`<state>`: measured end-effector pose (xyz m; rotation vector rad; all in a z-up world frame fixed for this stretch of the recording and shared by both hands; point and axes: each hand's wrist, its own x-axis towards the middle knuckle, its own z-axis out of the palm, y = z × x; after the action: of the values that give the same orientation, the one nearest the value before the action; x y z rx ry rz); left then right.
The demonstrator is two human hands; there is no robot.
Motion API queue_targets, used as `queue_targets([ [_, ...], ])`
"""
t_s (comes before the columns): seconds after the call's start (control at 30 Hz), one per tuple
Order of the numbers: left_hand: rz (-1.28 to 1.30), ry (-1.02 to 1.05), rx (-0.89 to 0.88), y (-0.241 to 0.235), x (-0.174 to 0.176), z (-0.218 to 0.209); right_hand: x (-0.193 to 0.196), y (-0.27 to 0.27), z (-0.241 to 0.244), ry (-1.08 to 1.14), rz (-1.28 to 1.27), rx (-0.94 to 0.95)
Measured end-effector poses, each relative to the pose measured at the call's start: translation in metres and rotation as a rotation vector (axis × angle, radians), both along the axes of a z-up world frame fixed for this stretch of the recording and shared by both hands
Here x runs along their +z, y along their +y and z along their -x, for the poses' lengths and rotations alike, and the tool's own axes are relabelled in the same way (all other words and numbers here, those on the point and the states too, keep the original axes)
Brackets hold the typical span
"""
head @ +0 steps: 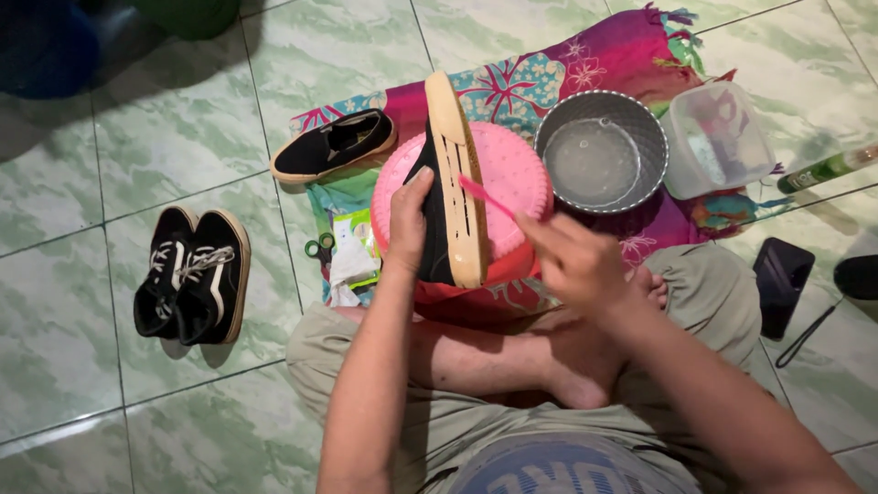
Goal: The person scrubs a black slip-on shoe with a pink toothbrush, repeatedly dipping it into a metal bowl of water. They clean the upper fabric, the sole, and the edges of the shoe while sitting on the floor.
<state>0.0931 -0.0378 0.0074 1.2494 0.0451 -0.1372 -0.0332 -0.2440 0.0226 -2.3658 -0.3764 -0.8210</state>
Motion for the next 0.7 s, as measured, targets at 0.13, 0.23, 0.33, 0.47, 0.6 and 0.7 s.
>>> queue_targets([
  [0.13,0.064,-0.003,-0.034,0.0,0.006,-0.001,0.018,0.001,0.054,0.0,0.225,-0.079],
  [0.23,0.105,-0.002,-0.046,0.003,-0.015,-0.006,0.028,0.001,0.079,-0.002,0.28,-0.109],
  [0.33,0.12,-0.017,-0.056,0.004,-0.004,-0.003,0.04,0.009,0.08,0.003,0.278,-0.069],
  [0.47,0.162,-0.017,-0.061,0.001,0.023,0.008,0.043,0.017,0.062,-0.001,0.465,-0.108],
  [0.6,0.208,0.0,-0.068,0.001,-0.003,-0.001,0.039,0.019,0.002,0.045,0.304,-0.091],
  [0.7,0.189,-0.013,-0.085,0.002,-0.017,-0.006,0.034,0.013,-0.032,-0.05,0.309,-0.158],
])
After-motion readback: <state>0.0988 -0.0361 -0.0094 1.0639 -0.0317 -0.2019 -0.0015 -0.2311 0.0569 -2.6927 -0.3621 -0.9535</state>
